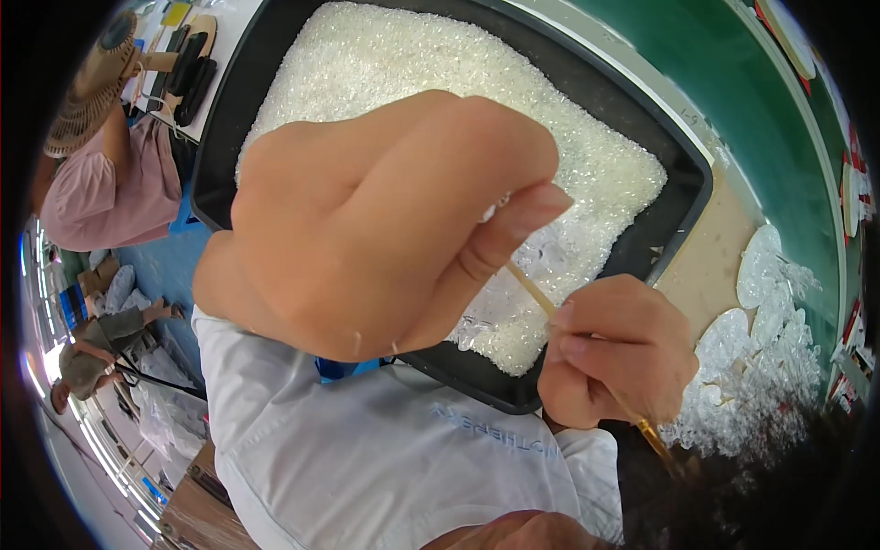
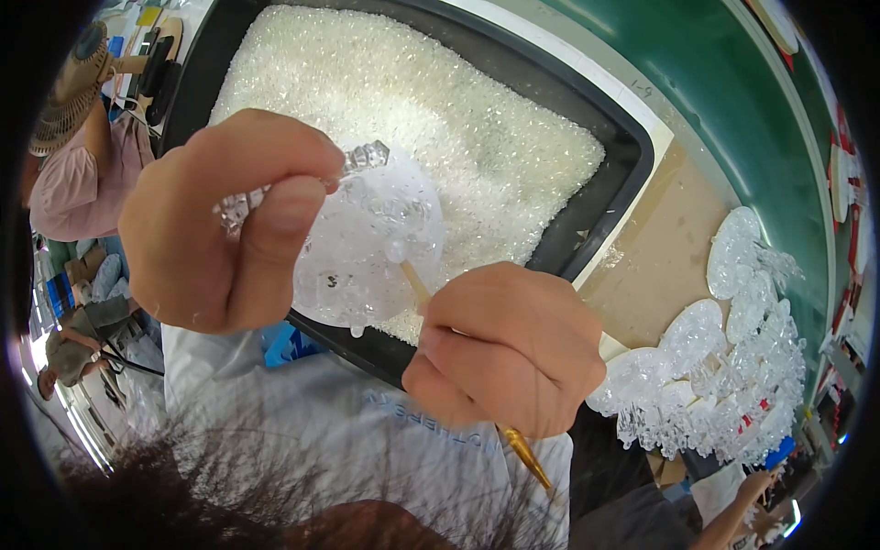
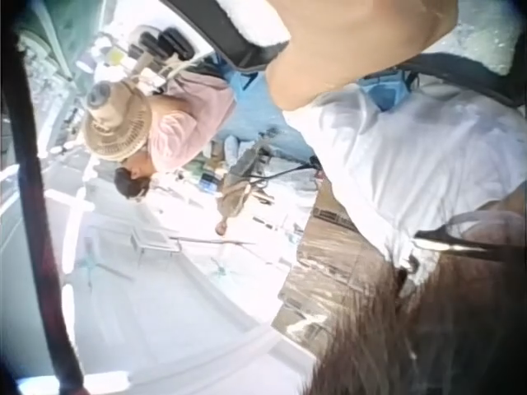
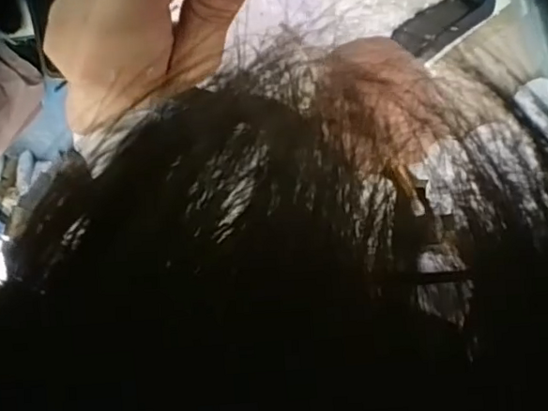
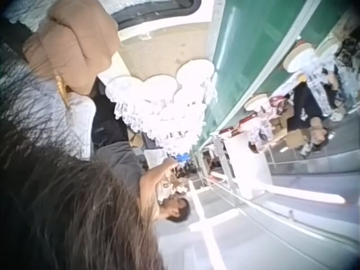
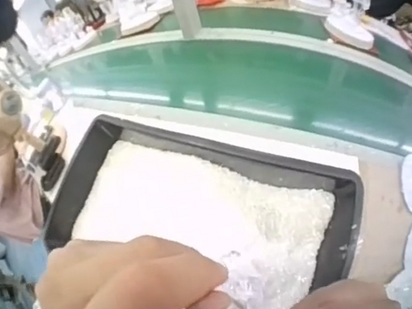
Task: Applying decorative white beads to clear plastic lighting fixture components using a wooden applicator stick.
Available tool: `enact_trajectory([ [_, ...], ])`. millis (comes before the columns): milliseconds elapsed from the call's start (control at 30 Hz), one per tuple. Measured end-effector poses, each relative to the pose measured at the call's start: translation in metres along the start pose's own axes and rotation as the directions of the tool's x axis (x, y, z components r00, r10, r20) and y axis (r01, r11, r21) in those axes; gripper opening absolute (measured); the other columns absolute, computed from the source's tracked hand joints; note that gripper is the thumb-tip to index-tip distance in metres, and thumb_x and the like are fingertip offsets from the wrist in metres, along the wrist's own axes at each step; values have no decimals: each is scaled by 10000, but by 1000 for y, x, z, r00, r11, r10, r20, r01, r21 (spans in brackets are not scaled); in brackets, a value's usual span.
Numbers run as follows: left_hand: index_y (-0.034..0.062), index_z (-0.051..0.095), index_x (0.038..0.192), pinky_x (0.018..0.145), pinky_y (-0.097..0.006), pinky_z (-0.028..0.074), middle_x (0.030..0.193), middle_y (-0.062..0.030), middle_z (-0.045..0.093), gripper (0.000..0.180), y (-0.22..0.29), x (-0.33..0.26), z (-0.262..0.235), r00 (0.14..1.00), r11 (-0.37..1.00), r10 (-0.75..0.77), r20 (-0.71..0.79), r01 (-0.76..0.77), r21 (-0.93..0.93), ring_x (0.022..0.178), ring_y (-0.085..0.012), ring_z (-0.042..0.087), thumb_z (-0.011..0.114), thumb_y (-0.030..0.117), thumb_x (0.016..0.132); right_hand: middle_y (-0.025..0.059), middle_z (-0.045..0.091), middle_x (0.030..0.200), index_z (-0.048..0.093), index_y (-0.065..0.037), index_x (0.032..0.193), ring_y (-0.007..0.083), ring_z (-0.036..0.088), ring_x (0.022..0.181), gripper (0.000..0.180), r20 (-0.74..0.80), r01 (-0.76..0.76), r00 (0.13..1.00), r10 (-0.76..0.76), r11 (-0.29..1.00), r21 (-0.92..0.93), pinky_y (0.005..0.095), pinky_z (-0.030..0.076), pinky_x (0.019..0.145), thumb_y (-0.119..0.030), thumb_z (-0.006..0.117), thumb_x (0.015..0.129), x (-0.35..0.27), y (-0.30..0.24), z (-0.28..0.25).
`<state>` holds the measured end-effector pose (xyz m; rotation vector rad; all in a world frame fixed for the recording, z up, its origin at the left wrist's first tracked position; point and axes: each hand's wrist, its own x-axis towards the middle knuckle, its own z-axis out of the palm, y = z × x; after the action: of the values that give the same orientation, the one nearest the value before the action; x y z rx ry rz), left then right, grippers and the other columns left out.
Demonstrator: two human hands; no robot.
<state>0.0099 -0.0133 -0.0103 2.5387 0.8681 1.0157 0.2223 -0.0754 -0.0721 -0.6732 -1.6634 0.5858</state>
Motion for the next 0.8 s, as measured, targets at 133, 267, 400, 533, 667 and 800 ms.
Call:
enact_trajectory([
  [133, -141, 625, 927, 507, -267, 507, 742, -183, 691, 101, -3, 2, -5, 998, 1000, 31, 58, -31, -3, 554, -214, 640, 688, -78, 879, 146, 668, 707, 607, -2, 788, 239, 640, 524, 160, 143, 27, 989, -43, 994, 109, 321, 534, 469, 47, 703, 671, 5, -2, -4],
  [267, -137, 634, 925, 513, -271, 512, 740, -181, 692, 89, -5, -3, -5, 997, 997, 71, 31, -72, 21, 551, -211, 640, 685, -84, 875, 134, 679, 697, 620, -7, 781, 236, 642, 521, 130, 68, 4, 998, -8, 999, 52, 320, 534, 472, 20, 717, 699, 5, -2, 0],
  [400, -115, 652, 938, 500, -262, 500, 737, -161, 693, 91, 0, -1, -9, 992, 999, 2, 124, -8, 46, 533, -197, 630, 699, -58, 884, 175, 650, 754, 584, 7, 824, 238, 649, 523, 140, 129, 55, 988, -84, 976, 209, 309, 540, 470, 2, 707, 758, 1, 2, -8],
  [533, -52, 684, 965, 478, -240, 459, 725, -97, 691, 87, -2, -1, -8, 995, 997, -54, 79, 49, 62, 509, -136, 599, 710, 20, 925, 202, 604, 843, 544, 4, 876, 235, 655, 532, 153, 24, -207, 978, 206, 962, 177, 285, 546, 473, -3, 684, 815, -7, -18, -7],
  [667, -4, 702, 970, 472, -231, 435, 710, -65, 679, 69, -2, 0, 0, 982, 987, -163, 99, 161, 23, 493, -105, 572, 702, 63, 951, 196, 568, 900, 527, -9, 910, 201, 647, 535, 145, 141, -327, 943, 300, 912, 246, 247, 532, 460, 5, 665, 868, -11, -25, -1],
  [800, 13, 709, 957, 468, -235, 437, 705, -66, 679, 58, 4, 3, 1, 953, 970, -244, 180, 244, 21, 497, -127, 588, 709, 70, 946, 181, 562, 900, 534, -9, 917, 167, 634, 533, 126, 42, -329, 944, 328, 913, 242, 238, 517, 445, 5, 654, 882, -16, -30, -2],
])
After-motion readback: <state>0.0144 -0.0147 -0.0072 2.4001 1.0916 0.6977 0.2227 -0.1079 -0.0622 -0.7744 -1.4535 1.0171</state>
